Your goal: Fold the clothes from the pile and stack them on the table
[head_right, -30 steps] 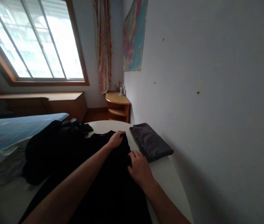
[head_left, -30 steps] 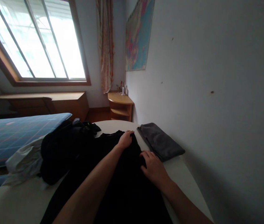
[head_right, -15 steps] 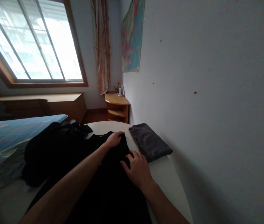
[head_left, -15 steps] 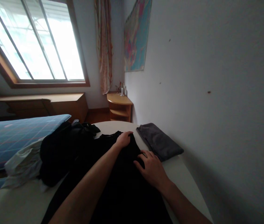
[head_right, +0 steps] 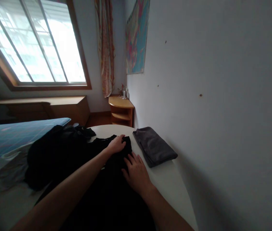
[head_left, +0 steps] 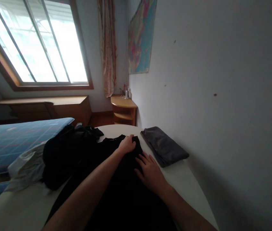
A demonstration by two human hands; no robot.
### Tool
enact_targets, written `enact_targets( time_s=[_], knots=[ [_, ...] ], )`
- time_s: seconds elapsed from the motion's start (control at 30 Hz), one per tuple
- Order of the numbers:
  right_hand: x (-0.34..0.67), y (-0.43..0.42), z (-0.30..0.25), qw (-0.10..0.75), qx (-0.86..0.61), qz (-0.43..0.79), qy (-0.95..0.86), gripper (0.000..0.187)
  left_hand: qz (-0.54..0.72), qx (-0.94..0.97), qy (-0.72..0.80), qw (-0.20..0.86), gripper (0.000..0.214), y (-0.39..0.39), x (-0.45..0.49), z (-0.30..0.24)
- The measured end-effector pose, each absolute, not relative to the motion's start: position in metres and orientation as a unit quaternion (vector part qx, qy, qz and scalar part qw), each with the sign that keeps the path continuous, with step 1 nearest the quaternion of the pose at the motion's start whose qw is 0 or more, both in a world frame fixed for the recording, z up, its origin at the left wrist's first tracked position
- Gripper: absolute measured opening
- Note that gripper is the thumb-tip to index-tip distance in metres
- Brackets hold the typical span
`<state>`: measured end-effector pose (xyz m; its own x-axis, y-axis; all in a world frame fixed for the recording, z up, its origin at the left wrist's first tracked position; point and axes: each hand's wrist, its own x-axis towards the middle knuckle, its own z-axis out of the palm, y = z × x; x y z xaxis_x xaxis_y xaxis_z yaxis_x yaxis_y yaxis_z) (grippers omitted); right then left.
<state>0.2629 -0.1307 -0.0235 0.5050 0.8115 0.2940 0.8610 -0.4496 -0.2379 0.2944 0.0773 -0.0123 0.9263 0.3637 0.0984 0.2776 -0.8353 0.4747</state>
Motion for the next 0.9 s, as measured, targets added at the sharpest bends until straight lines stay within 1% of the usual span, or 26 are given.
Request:
enact_targets(
  time_s=[0.13, 0.27, 0.43, 0.63, 0.7, 0.83, 0.9],
  knots=[
    [0.262, -0.128, -0.023, 0.183, -0.852, -0.061, -0.486, 0.049, 0.071, 0.958, 0.152, 0.233, 0.061, 0.082, 0.276, -0.010],
    [0.259, -0.129, -0.019, 0.181, -0.865, -0.061, -0.465, 0.052, 0.106, 0.954, 0.158, 0.232, 0.050, 0.085, 0.265, -0.010],
    [0.254, -0.130, -0.011, 0.165, -0.879, -0.045, -0.445, 0.052, 0.139, 0.951, 0.187, 0.205, 0.035, 0.076, 0.248, -0.014],
    [0.254, -0.128, -0.014, 0.143, -0.893, -0.040, -0.424, 0.058, 0.142, 0.955, 0.198, 0.167, 0.044, 0.059, 0.222, -0.017],
    [0.255, -0.127, -0.019, 0.136, -0.895, -0.040, -0.423, 0.060, 0.147, 0.962, 0.180, 0.139, 0.044, 0.057, 0.213, -0.019],
    [0.255, -0.126, -0.025, 0.131, -0.895, -0.050, -0.423, 0.061, 0.156, 0.976, 0.139, 0.058, 0.037, 0.057, 0.194, -0.031],
    [0.256, -0.123, -0.023, 0.129, -0.899, -0.068, -0.414, 0.058, 0.151, 0.977, 0.137, 0.054, 0.041, 0.058, 0.186, -0.039]
  ],
)
